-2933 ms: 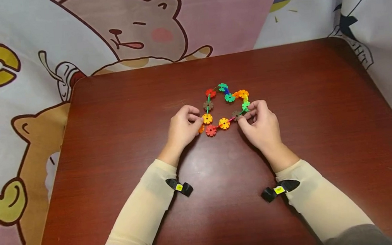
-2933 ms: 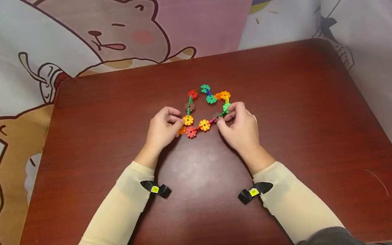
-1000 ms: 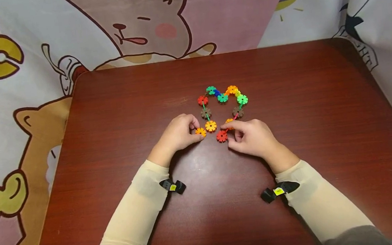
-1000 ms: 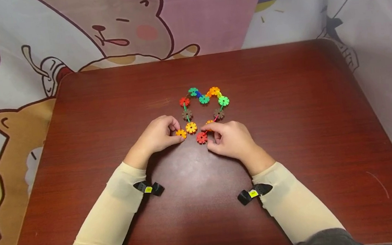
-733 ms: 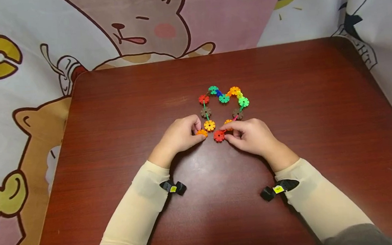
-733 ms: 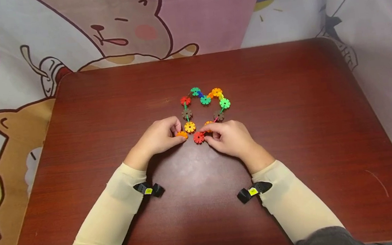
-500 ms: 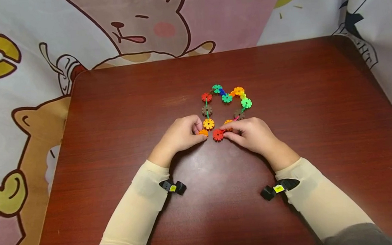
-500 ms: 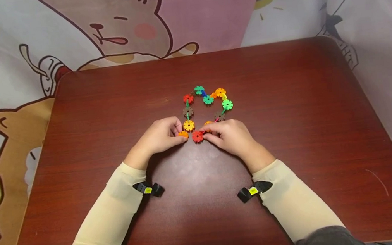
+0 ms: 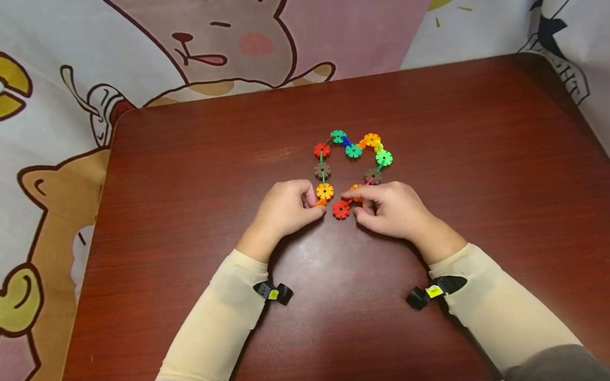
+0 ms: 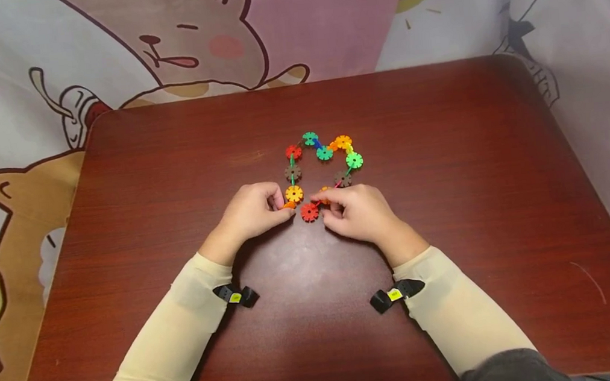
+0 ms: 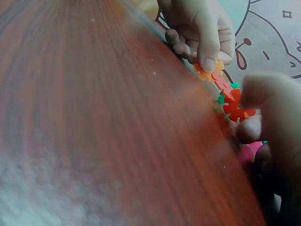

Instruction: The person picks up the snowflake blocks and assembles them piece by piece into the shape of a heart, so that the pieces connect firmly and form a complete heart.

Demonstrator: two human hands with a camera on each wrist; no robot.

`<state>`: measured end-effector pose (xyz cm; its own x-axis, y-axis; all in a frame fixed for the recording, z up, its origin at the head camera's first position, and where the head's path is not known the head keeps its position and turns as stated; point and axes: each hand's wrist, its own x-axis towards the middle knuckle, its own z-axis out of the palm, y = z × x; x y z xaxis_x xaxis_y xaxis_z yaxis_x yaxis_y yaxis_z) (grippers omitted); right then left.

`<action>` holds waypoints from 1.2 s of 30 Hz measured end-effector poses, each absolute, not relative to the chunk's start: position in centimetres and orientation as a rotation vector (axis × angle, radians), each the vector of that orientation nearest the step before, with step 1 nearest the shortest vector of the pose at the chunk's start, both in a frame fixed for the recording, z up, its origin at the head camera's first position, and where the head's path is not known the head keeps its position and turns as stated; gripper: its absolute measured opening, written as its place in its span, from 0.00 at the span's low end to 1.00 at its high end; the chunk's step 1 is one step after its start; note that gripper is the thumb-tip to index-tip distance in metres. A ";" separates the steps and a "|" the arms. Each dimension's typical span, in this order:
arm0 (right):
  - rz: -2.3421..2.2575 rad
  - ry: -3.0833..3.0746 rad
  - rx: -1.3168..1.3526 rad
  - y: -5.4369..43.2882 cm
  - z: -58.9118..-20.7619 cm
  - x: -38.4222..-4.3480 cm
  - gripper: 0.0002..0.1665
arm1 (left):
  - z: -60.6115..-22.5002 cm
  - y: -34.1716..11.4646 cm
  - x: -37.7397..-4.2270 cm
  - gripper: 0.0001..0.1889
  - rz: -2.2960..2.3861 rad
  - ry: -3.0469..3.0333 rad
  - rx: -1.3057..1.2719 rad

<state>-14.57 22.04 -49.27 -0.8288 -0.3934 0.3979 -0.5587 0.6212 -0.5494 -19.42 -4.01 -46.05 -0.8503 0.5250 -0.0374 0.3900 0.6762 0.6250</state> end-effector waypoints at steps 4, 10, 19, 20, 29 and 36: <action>1.005 -2.450 0.659 21.5 -48.5 -15.1 0.15 | -46.1 -3.7 -19.3 0.13 0.902 2.717 0.708; 0.909 -2.484 0.533 19.5 -47.3 -16.6 0.13 | -46.3 -3.2 -19.5 0.13 0.845 2.775 0.752; 0.713 -2.800 0.619 17.4 -46.5 -17.5 0.19 | -46.1 -3.1 -19.9 0.16 0.884 2.838 0.750; 0.734 -2.790 0.622 17.5 -46.5 -17.6 0.19 | -46.1 -3.1 -20.0 0.16 0.898 2.843 0.751; 1.140 -2.786 0.456 18.5 -44.6 -19.5 0.13 | -45.8 -3.9 -21.4 0.14 1.121 2.883 0.753; 1.256 -2.566 0.287 19.5 -43.0 -20.9 0.15 | -46.0 -4.8 -22.8 0.12 1.331 2.898 0.701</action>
